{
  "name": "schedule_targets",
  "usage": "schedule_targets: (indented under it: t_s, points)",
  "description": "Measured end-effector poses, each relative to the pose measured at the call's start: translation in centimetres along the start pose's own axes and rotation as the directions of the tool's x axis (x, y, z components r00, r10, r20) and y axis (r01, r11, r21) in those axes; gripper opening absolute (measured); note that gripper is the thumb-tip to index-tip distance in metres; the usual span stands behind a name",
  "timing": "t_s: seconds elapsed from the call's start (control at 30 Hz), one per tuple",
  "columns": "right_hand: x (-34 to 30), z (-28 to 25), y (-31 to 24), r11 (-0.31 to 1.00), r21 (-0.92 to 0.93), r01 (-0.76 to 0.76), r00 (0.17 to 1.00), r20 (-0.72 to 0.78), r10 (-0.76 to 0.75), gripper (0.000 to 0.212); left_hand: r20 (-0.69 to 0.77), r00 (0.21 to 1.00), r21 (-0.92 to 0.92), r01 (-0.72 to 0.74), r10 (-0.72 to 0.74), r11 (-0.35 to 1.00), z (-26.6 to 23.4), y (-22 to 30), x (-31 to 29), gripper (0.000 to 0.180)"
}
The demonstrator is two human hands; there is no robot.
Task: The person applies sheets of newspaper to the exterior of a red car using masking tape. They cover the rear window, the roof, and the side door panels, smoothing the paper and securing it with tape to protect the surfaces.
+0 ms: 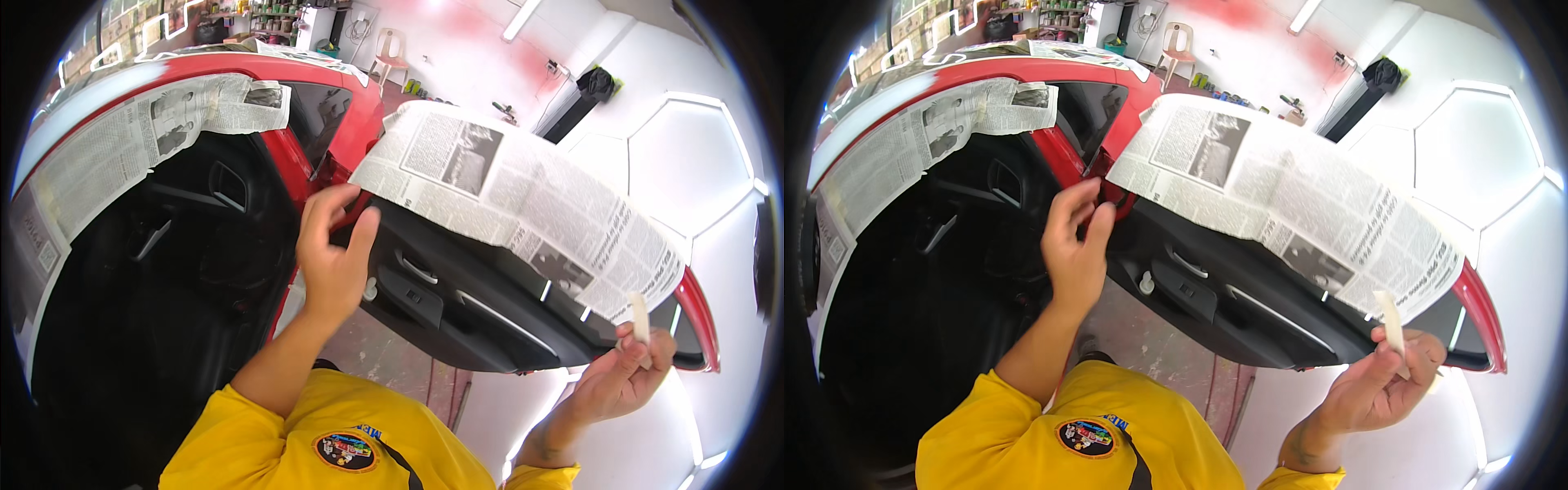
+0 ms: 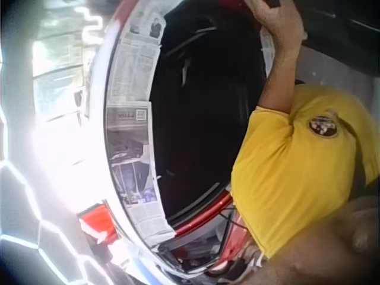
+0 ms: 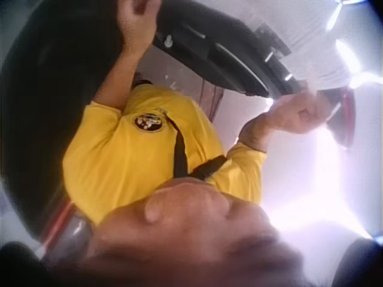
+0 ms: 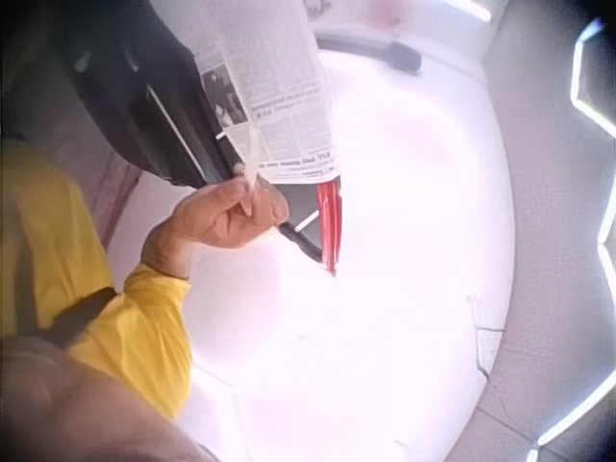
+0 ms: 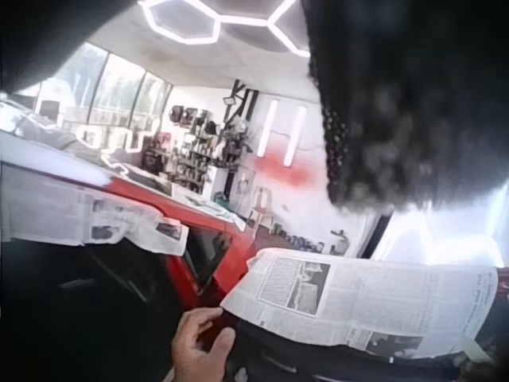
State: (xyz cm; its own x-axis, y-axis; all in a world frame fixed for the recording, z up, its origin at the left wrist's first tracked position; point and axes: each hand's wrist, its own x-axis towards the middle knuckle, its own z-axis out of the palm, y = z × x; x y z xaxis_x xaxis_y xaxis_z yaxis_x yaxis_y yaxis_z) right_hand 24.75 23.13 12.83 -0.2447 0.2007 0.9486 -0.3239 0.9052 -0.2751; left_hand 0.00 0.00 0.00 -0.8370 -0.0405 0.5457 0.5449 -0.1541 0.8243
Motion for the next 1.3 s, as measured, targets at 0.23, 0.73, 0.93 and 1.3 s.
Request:
schedule_targets:
  t_s: [0.23, 0.73, 0.93, 1.3]
  points:
    - [11.8, 17.7, 0.0, 0.737, -0.150, 0.659, 0.484, 0.835, -0.263, 0.040, 0.016, 0.988, 0.156, -0.156, 0.156, 0.975, 3.8, -7.2, 9.7, 0.097]
    - [12.9, 22.8, 2.8, 0.657, -0.112, 0.746, 0.277, 0.948, -0.154, 0.045, 0.234, 0.946, 0.060, -0.245, 0.225, 0.968, 5.0, -13.6, 14.4, 0.050]
    - [13.7, 24.5, 2.7, 0.642, -0.055, 0.765, 0.234, 0.952, -0.197, 0.047, 0.141, 0.954, -0.211, -0.232, 0.265, 0.949, 5.2, -16.2, 15.6, 0.020]
    - [14.1, 34.8, 3.2, 0.707, 0.125, 0.696, 0.155, 0.935, -0.318, 0.051, 0.218, 0.958, -0.712, 0.286, -0.185, 0.641, 8.9, -18.5, 14.7, 0.011]
